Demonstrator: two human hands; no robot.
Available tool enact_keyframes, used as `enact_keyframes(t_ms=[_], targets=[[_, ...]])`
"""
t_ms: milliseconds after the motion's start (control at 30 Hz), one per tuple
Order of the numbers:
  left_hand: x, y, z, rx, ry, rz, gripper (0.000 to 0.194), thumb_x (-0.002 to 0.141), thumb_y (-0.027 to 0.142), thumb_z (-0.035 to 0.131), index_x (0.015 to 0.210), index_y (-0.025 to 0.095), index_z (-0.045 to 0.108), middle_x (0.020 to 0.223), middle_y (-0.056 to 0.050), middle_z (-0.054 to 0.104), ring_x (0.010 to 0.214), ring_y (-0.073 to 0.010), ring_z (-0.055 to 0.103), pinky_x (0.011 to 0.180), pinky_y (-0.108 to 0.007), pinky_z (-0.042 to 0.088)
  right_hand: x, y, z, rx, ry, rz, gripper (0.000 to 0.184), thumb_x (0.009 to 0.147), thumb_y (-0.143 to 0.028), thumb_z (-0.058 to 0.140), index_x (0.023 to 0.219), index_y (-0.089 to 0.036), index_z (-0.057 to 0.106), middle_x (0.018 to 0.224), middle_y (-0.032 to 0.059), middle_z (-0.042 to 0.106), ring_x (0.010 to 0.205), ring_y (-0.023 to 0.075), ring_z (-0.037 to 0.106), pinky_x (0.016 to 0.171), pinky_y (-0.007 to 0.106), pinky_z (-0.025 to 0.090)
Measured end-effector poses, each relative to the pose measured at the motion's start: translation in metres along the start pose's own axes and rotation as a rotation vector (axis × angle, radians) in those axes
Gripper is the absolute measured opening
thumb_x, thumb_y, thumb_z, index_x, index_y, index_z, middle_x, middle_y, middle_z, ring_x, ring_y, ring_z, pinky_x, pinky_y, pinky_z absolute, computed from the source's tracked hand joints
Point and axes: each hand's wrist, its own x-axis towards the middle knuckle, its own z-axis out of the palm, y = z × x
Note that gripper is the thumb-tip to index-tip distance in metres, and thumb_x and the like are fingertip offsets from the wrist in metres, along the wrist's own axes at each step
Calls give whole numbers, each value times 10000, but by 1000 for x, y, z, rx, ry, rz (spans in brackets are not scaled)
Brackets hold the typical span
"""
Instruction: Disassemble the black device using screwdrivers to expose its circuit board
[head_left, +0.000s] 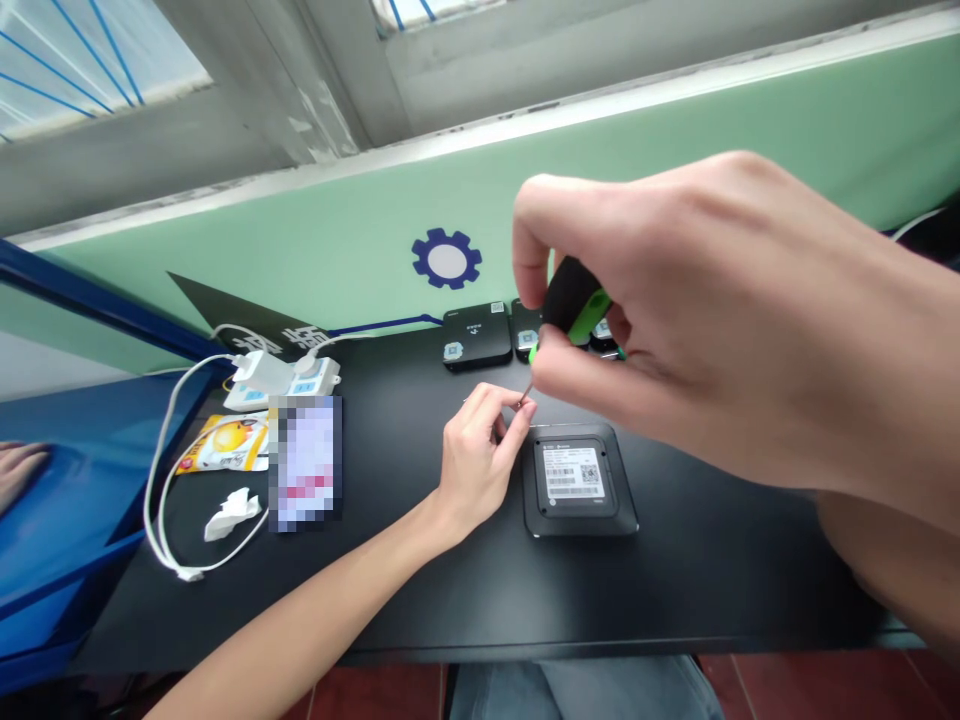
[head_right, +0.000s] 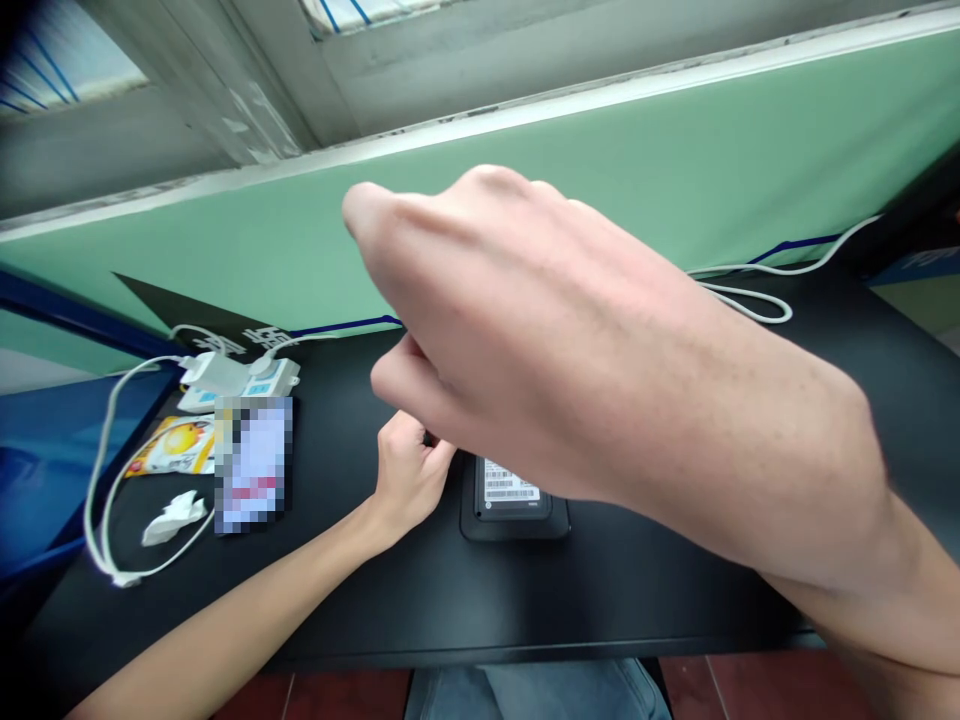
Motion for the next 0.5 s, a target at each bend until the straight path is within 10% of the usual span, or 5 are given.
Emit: enact_keyframes(t_ms=[500], targets=[[1,2,-4,-73,-1,-88,360,1193,349,533,894,217,686,878,-23,721,756,-167,658,734,-278,530,0,7,-4,-73,31,27,138,992,-359,537,1051,-284,637,865,51,726,744,269,619,751,451,438]])
